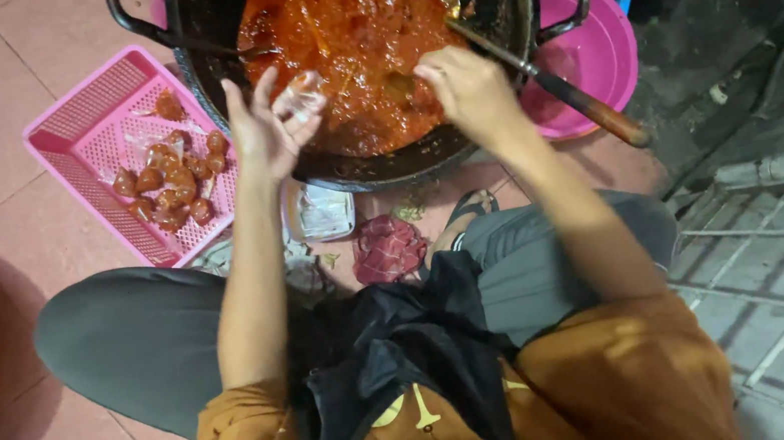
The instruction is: Scooping sauce from a large wok into small plastic bags and tying them.
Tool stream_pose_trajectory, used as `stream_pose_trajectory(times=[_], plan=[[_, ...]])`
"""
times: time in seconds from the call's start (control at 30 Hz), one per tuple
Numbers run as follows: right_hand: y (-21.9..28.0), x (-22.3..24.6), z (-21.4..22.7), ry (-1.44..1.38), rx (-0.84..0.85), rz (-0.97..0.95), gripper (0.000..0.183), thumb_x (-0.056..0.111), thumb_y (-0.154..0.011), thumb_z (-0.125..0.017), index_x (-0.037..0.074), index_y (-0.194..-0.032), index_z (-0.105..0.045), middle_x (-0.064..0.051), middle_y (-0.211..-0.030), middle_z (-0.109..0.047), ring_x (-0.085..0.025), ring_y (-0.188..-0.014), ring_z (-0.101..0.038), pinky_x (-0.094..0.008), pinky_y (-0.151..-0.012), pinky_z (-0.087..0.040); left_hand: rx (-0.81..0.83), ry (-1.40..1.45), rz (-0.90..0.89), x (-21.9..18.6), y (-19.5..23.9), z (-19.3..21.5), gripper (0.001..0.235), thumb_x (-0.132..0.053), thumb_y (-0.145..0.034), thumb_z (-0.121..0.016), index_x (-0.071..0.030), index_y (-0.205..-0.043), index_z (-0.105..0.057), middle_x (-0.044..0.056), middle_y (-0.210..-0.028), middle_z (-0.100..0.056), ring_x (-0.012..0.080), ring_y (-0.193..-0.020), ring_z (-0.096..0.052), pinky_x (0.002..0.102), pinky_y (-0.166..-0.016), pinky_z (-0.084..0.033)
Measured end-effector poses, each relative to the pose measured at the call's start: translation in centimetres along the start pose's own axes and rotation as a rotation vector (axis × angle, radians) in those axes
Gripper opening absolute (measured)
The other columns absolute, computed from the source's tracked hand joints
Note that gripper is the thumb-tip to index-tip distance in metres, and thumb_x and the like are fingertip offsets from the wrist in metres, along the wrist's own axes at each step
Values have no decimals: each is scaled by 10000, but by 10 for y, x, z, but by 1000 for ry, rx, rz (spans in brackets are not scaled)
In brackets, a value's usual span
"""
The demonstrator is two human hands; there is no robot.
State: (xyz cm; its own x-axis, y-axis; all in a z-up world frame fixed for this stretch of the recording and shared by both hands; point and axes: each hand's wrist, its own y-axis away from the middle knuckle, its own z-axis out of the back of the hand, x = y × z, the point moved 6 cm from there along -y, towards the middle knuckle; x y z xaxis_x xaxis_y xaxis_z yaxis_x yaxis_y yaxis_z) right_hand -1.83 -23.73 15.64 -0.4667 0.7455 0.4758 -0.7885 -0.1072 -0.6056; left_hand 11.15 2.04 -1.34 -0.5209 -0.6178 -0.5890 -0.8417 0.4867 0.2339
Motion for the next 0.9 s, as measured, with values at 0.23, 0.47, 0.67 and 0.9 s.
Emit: stream_pose_trajectory(times=[0.23,0.47,0.67,0.9], plan=[[44,-116,-33,-510,-242,-655,372,301,-1142,-426,41,-1031,-667,-4,-748,-633,-59,-583,-570,-211,-524,-465,-22,170,190,-5,-16,5,943,-755,-957,-290,-78,-1612,-242,336,-1411,-604,445,-1097,-728,455,-791,-665],[50,-117,-45,-824,-264,-824,406,363,-1134,-413,52,-1004,-638,6,-704,-592,-62,-545,-529,-210,-470,-423,-33,41,175,4,-21,4,970,-778,-936,-252,-106,-1634,-202,299,-1391,-639,420,-1078,-740,435,-780,-671],[52,-127,-39,-961,-284,-866,395,375,-1127,-437,52,-1009,-630,2,-692,-573,-73,-532,-506,-220,-465,-404,-55,-105,109,-4,-13,-1,1004,-806,-901,-218,-128,-1638,-166,250,-1405,-649,384,-1061,-755,410,-764,-675],[82,-167,-46,-658,-296,-769,391,359,-1143,-440,51,-1045,-660,-3,-730,-623,-61,-568,-553,-214,-497,-435,-24,-65,12,-5,8,-1,975,-783,-923,-259,-146,-1659,-208,207,-1464,-626,365,-1064,-768,384,-778,-662]])
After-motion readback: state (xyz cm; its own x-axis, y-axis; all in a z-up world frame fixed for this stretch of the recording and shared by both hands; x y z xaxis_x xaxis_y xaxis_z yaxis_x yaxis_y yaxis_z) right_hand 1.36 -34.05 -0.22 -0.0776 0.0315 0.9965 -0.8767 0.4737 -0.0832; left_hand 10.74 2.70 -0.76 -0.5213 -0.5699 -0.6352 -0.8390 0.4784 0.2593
